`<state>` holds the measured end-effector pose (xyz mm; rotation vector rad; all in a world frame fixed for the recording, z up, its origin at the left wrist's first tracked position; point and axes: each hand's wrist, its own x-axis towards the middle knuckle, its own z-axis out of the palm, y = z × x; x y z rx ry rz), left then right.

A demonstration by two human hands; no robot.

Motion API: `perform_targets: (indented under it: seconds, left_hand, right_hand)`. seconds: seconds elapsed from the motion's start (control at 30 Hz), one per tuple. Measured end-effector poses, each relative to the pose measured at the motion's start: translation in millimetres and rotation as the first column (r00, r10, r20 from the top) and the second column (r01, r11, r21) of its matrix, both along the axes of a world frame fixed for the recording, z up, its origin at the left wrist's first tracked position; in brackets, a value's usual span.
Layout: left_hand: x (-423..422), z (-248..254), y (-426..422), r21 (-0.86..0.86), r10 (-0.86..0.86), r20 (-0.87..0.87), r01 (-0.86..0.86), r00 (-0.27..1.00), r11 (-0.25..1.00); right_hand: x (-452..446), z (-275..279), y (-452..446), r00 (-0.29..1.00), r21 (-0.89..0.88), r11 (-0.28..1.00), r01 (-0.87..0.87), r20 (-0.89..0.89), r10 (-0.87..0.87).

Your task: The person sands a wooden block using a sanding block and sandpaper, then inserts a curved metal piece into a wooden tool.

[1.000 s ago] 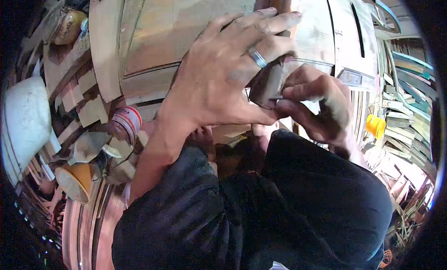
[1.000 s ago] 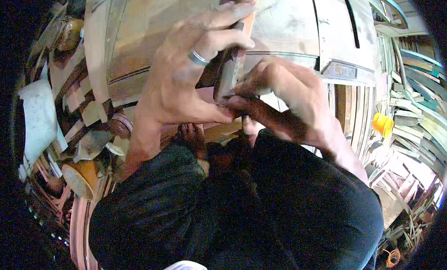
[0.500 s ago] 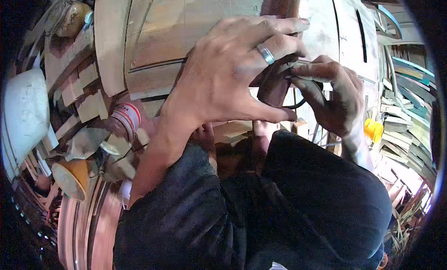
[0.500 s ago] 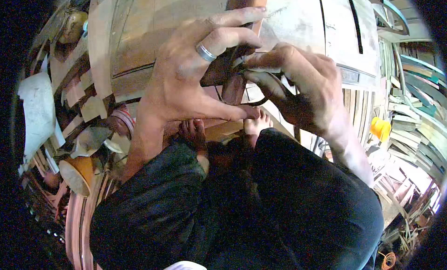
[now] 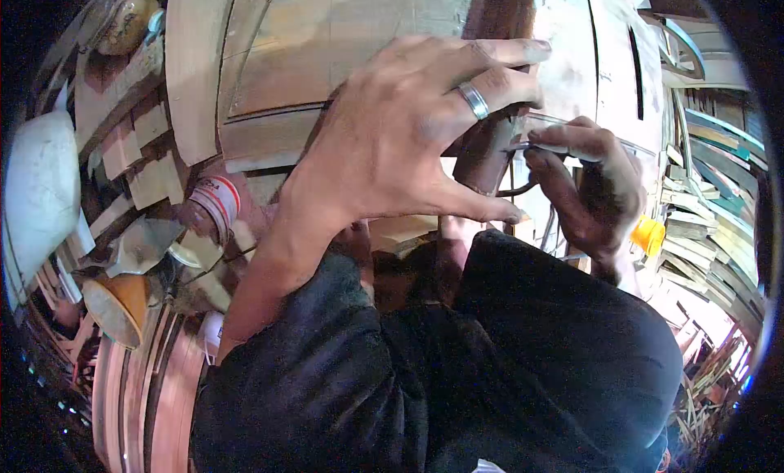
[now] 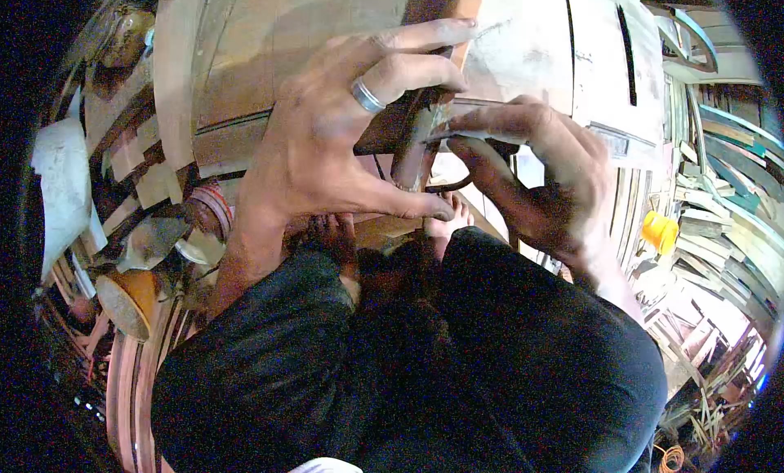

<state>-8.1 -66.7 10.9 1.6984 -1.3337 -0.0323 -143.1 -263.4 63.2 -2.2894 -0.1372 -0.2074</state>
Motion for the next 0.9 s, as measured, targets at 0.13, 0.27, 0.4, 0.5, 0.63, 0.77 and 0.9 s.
perform_targets:
  seconds: [0.13, 0.27, 0.4, 0.5, 0.63, 0.77, 0.9]
  left_hand:
    - [-1.3, -0.8, -0.1, -0.014, 0.012, -0.017, -0.012, 1.0, 1.0]
    - [-0.5, -0.4, 2.1, 0.006, 0.009, -0.024, -0.009, 1.0, 1.0]
    - [-0.4, -0.4, 2.7, -0.015, 0.008, -0.041, -0.008, 0.999, 1.0]
    - [2.2, -3.3, 2.2, -0.029, -0.008, -0.03, 0.007, 1.0, 1.0]
    - [-0.2, -2.2, 2.5, -0.019, 0.007, -0.055, -0.008, 0.998, 1.0]
    - [1.0, -2.3, 2.6, -0.013, 0.008, -0.017, -0.008, 1.0, 1.0]
    - [0.6, -0.7, 2.3, -0.021, 0.007, -0.034, -0.008, 0.999, 1.0]
  right_hand:
    - [3.1, 1.1, 5.2, 0.995, -0.101, 0.994, -0.032, 0.096, 0.042]
    - [8.4, 6.1, 8.3, 0.97, -0.068, 0.976, -0.207, 0.116, 0.214]
    - [15.3, 5.3, 8.6, 0.997, -0.072, 0.997, -0.003, 0.076, 0.009]
    - [18.4, 8.4, 10.8, 0.953, -0.108, 0.966, -0.236, 0.167, 0.252]
    - [19.4, -1.1, 3.1, 0.973, -0.121, 0.986, -0.112, 0.188, 0.134]
    - [17.7, 3.8, 6.6, 0.944, -0.045, 0.953, -0.299, 0.135, 0.302]
    - [23.2, 0.8, -3.6, 0.968, -0.064, 0.98, -0.187, 0.159, 0.195]
